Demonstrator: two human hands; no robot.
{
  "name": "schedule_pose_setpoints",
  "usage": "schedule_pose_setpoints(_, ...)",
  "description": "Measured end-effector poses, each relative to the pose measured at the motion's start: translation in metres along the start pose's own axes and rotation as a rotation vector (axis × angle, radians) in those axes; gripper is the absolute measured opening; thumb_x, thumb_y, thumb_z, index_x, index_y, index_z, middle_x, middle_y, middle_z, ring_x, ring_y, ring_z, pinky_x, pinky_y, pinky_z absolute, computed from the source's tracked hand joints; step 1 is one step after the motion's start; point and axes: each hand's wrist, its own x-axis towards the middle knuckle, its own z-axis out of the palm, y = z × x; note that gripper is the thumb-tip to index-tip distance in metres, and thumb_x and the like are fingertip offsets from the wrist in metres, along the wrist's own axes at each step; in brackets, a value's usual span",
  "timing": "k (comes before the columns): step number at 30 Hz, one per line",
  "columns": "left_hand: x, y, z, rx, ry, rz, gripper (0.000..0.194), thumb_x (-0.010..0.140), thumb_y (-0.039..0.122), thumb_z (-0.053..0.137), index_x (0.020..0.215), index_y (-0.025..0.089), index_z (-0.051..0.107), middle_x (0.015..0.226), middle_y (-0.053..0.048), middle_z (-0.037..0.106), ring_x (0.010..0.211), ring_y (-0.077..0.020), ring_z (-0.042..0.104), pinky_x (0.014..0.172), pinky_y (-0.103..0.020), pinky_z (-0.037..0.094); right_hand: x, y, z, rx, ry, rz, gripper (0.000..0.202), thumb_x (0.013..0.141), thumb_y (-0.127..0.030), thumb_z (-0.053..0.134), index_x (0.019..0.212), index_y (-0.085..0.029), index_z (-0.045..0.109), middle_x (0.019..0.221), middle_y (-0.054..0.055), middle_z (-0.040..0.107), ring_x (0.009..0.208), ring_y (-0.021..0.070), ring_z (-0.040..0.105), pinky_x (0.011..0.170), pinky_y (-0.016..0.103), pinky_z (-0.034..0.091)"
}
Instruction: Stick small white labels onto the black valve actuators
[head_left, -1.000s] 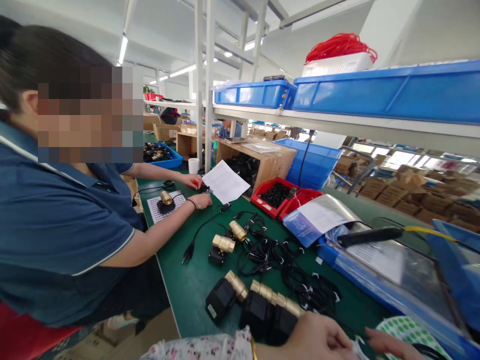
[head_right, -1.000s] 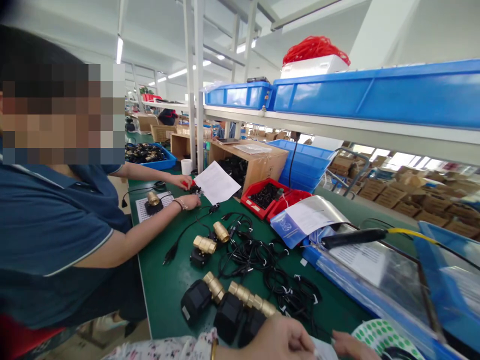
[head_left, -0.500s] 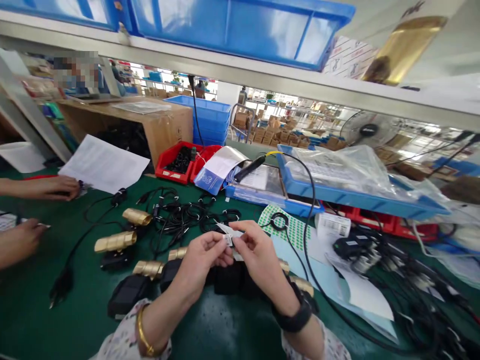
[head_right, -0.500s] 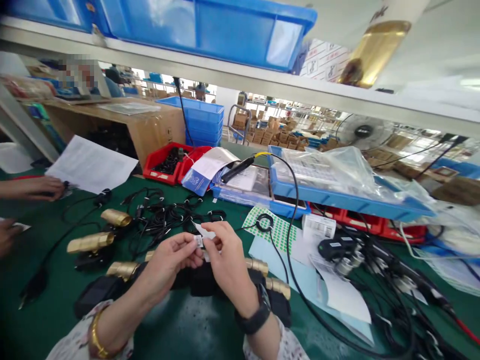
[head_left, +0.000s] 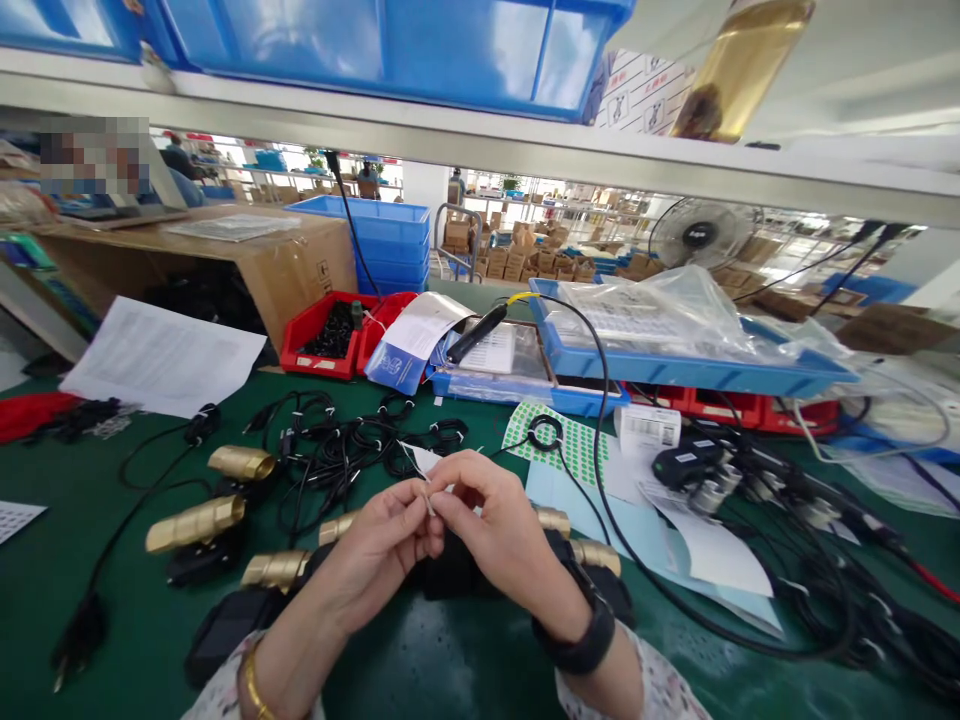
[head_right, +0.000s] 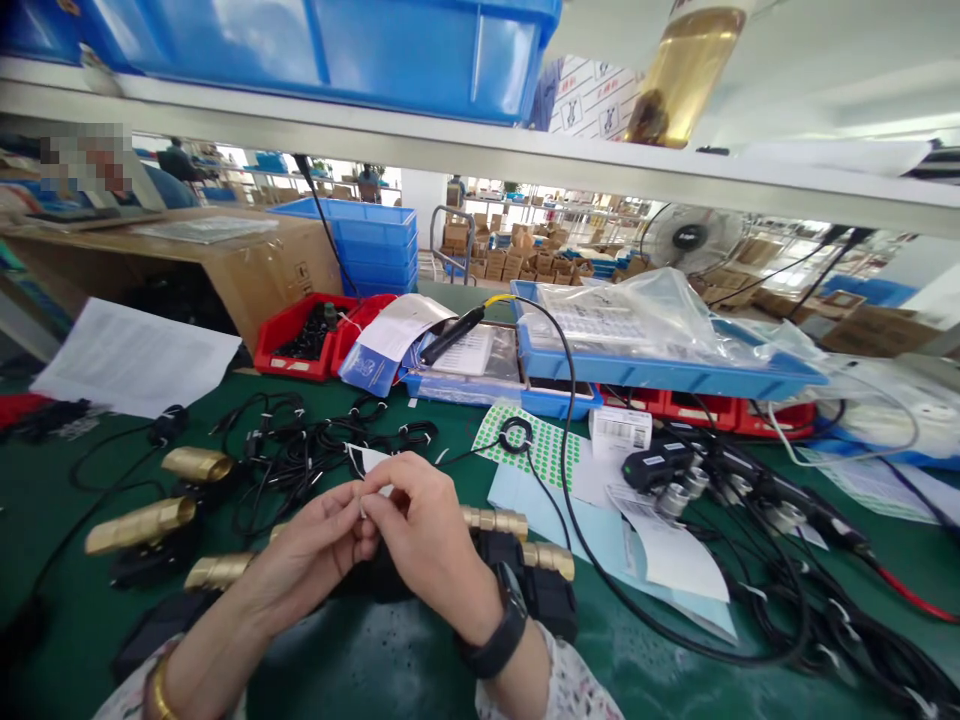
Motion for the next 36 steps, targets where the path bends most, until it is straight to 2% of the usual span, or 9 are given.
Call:
schedule_pose_setpoints(5,0.002,0.002,0.002,0.041,0.163,0.139,0.019,0.073,0.028,0.072,0.071,0.012,0.061,0.067,0.0,0.059,0.061,-0.0084,0.054,0.061,-0.019,0.046,0.005,0.017,-0.001,-0.05,0.11,0.078,0.013,0.081,-0.011,0.052,0.08,-0.018,0.062,0.085,0.003,0.06,0.069,0.0142,0.056,0.061,0.026,0.045)
schedule_pose_setpoints(9,0.001,0.005,0.005,0.131,0.344,0.167,0.024,0.064,0.03,0.077,0.073,0.012,0.063,0.064,-0.002,0.064,0.06,-0.0106,0.056,0.061,-0.021,0.046,0.01,0.026,-0.006,-0.341,0.275,0.018,0.035,0.08,-0.009,0.05,0.111,-0.02,0.063,0.116,0.011,0.051,0.085,0.0195,0.057,0.073,0.034,0.048)
schedule_pose_setpoints(11,0.0,0.006,0.007,0.224,0.37,0.167,0.024,0.065,0.032,0.076,0.071,0.012,0.064,0.063,-0.003,0.064,0.058,-0.0112,0.056,0.059,-0.021,0.045,0.01,0.021,-0.007,-0.359,0.281,-0.035,0.04,0.083,-0.011,0.049,0.12,-0.022,0.058,0.113,0.01,0.053,0.089,0.0201,0.056,0.076,0.034,0.048)
schedule_pose_setpoints(16,-0.007,0.01,0.012,0.369,0.285,0.168,0.02,0.067,0.03,0.074,0.069,0.011,0.067,0.06,-0.003,0.061,0.057,-0.0108,0.053,0.057,-0.02,0.042,0.007,0.005,0.0,-0.176,0.039,-0.028,0.021,0.078,-0.009,0.059,0.084,-0.024,0.072,0.077,0.001,0.063,0.07,0.0148,0.058,0.065,0.027,0.046)
schedule_pose_setpoints(20,-0.014,0.012,0.013,0.204,0.184,0.051,0.02,0.072,0.031,0.07,0.077,0.012,0.069,0.07,-0.004,0.064,0.064,-0.0117,0.055,0.064,-0.023,0.045,0.006,0.008,0.003,0.168,0.077,0.21,0.004,0.074,-0.018,0.063,0.074,-0.019,0.067,0.066,0.0,0.063,0.061,0.0136,0.057,0.058,0.026,0.046)
schedule_pose_setpoints(23,-0.017,0.012,0.013,0.18,0.178,0.067,0.019,0.072,0.029,0.071,0.078,0.012,0.069,0.07,-0.004,0.063,0.063,-0.0113,0.054,0.064,-0.023,0.045,0.004,0.012,0.006,0.471,0.089,0.331,0.014,0.072,-0.029,0.067,0.076,-0.017,0.062,0.058,-0.002,0.06,0.053,0.0121,0.054,0.053,0.025,0.046)
schedule_pose_setpoints(25,-0.017,0.012,0.012,0.236,0.185,0.108,0.018,0.073,0.029,0.07,0.077,0.011,0.069,0.068,-0.004,0.062,0.062,-0.0111,0.053,0.063,-0.022,0.044,0.002,0.013,0.009,0.556,0.109,0.347,0.018,0.071,-0.031,0.069,0.076,-0.016,0.06,0.058,-0.002,0.06,0.054,0.0119,0.055,0.055,0.024,0.047)
schedule_pose_setpoints(30,-0.015,0.01,0.006,0.334,0.217,0.129,0.019,0.073,0.031,0.07,0.074,0.012,0.068,0.068,-0.004,0.063,0.06,-0.011,0.053,0.061,-0.022,0.042,-0.003,0.012,0.017,0.488,0.113,0.324,0.018,0.074,-0.033,0.067,0.074,-0.018,0.056,0.061,-0.002,0.057,0.056,0.0117,0.054,0.055,0.024,0.045)
schedule_pose_setpoints(36,-0.021,0.006,0.006,0.276,0.208,0.107,0.021,0.071,0.032,0.071,0.077,0.011,0.069,0.068,-0.005,0.065,0.06,-0.0114,0.055,0.06,-0.022,0.043,-0.013,0.014,0.017,0.263,0.095,0.159,0.014,0.079,-0.026,0.061,0.092,-0.021,0.062,0.076,-0.001,0.057,0.066,0.0133,0.055,0.06,0.025,0.045)
